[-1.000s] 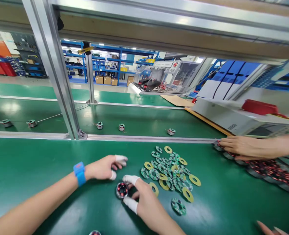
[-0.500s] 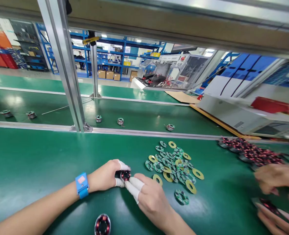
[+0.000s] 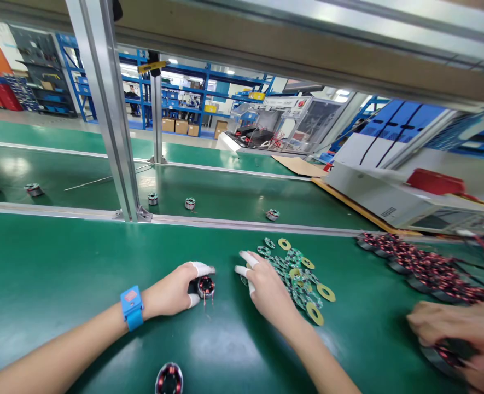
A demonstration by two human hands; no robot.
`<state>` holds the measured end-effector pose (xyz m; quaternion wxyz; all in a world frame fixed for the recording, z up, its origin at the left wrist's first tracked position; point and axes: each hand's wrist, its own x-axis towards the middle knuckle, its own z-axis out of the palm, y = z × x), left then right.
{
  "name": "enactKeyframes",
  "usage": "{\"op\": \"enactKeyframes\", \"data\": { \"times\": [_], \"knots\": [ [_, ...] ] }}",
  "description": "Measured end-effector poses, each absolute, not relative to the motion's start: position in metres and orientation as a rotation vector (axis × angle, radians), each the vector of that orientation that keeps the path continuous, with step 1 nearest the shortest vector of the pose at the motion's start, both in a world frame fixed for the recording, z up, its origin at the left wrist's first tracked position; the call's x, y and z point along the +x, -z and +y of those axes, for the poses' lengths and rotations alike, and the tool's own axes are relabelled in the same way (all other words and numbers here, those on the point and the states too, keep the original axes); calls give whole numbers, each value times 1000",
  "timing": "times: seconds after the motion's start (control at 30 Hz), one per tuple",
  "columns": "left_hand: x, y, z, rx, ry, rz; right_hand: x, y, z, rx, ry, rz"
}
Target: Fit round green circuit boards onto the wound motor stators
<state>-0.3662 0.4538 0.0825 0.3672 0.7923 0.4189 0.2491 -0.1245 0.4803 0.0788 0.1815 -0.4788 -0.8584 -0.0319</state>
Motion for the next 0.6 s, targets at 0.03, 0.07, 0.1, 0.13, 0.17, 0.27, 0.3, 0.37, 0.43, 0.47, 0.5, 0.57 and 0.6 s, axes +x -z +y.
{"op": "enactKeyframes", "data": {
  "times": [0.03, 0.07, 0.1, 0.13, 0.17, 0.27, 0.3, 0.37, 0.43, 0.47, 0.5, 0.57, 0.6],
  "knots": [
    [-367, -86, 454, 2037, -683, 1105, -124, -81, 480, -1375, 54, -2394],
    [-367, -89, 454, 2031, -751, 1151, -125, -83, 479, -1391, -13, -2332],
    [-366, -93, 453, 2020, -835, 1203, -128, -86, 476, -1401, -119, -2243],
    [-365, -97, 452, 2008, -917, 1248, -133, -88, 472, -1405, -268, -2130],
    [-363, -102, 450, 2002, -979, 1276, -139, -90, 467, -1397, -456, -2004],
    [-353, -112, 443, 2034, -980, 1243, -160, -94, 453, -1307, -1041, -1653],
    [-350, -114, 440, 2050, -949, 1222, -166, -94, 449, -1268, -1187, -1575],
    [-346, -116, 436, 2068, -908, 1211, -176, -93, 442, -1219, -1326, -1497],
    [-344, -116, 433, 2055, -897, 1224, -179, -94, 437, -1226, -1263, -1505],
    [-343, -115, 433, 2033, -890, 1227, -179, -94, 436, -1232, -1180, -1546],
    [-342, -114, 433, 2001, -879, 1224, -178, -94, 434, -1230, -1082, -1607],
    [-340, -112, 433, 1924, -854, 1223, -175, -94, 432, -1201, -875, -1760],
    [-339, -111, 433, 1885, -842, 1226, -173, -94, 431, -1178, -775, -1840]
  ]
}}
